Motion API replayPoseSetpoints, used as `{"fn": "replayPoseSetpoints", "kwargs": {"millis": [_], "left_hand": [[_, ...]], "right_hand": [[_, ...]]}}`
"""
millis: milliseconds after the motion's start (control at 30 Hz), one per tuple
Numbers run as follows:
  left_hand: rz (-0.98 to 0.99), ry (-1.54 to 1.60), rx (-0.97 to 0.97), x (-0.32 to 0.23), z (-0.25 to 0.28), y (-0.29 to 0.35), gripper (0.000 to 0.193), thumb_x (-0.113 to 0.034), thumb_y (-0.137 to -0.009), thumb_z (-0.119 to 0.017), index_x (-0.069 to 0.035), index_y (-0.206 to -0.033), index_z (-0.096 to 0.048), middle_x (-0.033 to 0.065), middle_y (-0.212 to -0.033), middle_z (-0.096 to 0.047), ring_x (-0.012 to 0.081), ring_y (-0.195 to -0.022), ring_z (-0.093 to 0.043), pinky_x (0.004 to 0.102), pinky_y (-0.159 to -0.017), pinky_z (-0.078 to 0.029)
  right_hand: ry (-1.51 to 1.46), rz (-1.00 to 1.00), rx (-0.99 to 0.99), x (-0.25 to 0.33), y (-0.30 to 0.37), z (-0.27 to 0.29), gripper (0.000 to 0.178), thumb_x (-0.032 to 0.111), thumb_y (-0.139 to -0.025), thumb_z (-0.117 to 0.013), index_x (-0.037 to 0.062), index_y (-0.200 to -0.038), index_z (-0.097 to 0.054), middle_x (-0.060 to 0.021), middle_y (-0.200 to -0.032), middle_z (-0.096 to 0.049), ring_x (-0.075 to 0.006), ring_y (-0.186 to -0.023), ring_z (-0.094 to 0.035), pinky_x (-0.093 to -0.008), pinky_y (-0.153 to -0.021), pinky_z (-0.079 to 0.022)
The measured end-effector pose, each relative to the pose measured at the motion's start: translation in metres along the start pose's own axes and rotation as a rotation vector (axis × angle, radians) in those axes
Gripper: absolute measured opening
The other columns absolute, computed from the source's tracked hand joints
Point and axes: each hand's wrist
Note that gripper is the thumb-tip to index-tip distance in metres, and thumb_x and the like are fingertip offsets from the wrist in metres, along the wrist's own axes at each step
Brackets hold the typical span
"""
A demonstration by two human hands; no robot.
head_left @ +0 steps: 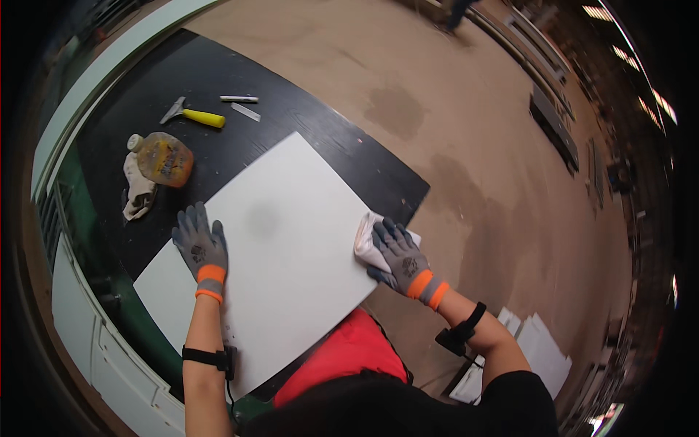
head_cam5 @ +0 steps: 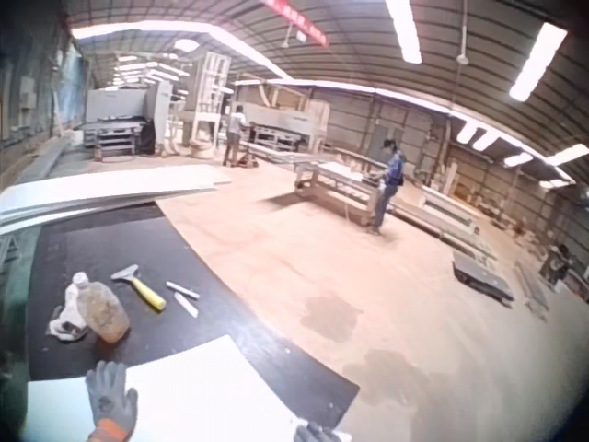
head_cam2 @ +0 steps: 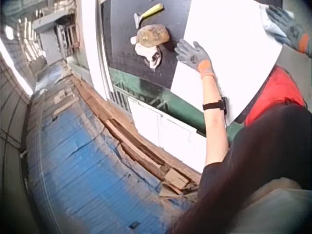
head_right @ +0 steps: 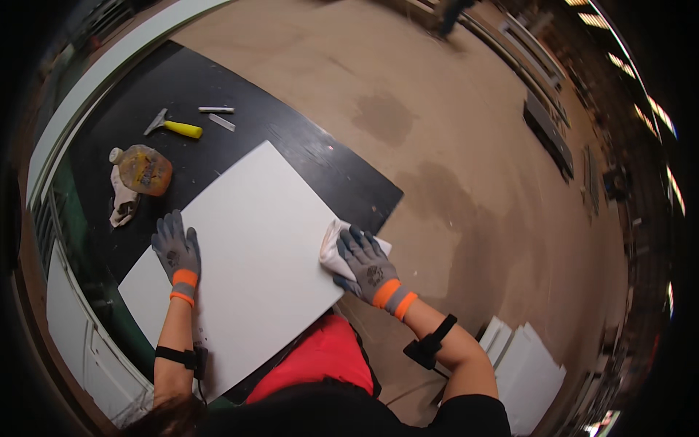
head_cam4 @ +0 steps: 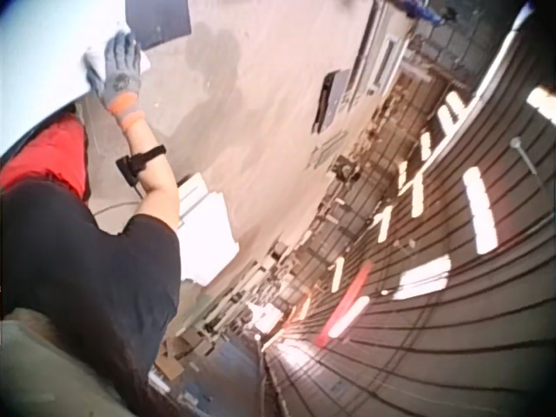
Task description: Cleaning and scraping residue from white furniture panels using a scraper and cloth.
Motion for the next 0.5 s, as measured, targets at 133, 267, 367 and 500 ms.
{"fn": "replayPoseSetpoints", "kwargs": {"millis": [133, 267, 367, 500], "left_hand": [[0.027, 0.001, 0.045, -0.002, 0.007, 0.002, 0.057, -0.031, -0.094, -0.051, -0.014, -0.146, -0.037, 0.0140, -0.148, -0.039, 0.0328, -0.141, -0.028, 0.0489, -0.118, -0.016], [0.049, -0.005, 0.096, -0.003, 0.009, 0.004, 0.059, -0.031, -0.090, -0.054, -0.012, -0.144, -0.039, 0.0149, -0.146, -0.039, 0.0337, -0.140, -0.028, 0.0511, -0.117, -0.016], [0.039, 0.133, 0.042, -0.009, 0.020, -0.006, 0.058, -0.028, -0.088, -0.059, -0.010, -0.140, -0.043, 0.0133, -0.144, -0.041, 0.0323, -0.139, -0.030, 0.0494, -0.117, -0.018], [0.052, 0.094, 0.086, -0.010, 0.017, -0.012, 0.056, -0.031, -0.094, -0.051, -0.013, -0.145, -0.037, 0.0149, -0.149, -0.036, 0.0335, -0.141, -0.025, 0.0505, -0.117, -0.016]], "right_hand": [[-0.050, 0.241, 0.015, -0.003, -0.077, 0.011, 0.072, 0.049, -0.091, -0.051, -0.0003, -0.141, -0.039, -0.0213, -0.150, -0.033, -0.0366, -0.144, -0.023, -0.0468, -0.119, -0.013], [-0.013, 0.354, -0.090, 0.009, -0.214, 0.008, 0.069, 0.047, -0.092, -0.050, -0.0016, -0.141, -0.039, -0.0205, -0.149, -0.035, -0.0354, -0.143, -0.025, -0.0459, -0.119, -0.015], [-0.033, 0.244, -0.166, 0.018, -0.295, 0.003, 0.072, 0.047, -0.094, -0.046, -0.0025, -0.144, -0.034, -0.0199, -0.153, -0.030, -0.0331, -0.145, -0.021, -0.0439, -0.119, -0.012], [0.045, 0.256, -0.236, 0.012, -0.308, 0.006, 0.071, 0.046, -0.095, -0.044, -0.0025, -0.146, -0.032, -0.0180, -0.154, -0.028, -0.0307, -0.146, -0.018, -0.0425, -0.120, -0.011]]}}
Point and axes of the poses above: each hand's wrist, its own y-axis away from the middle knuckle, its own z-axis out of the back of the hand, x = y × z
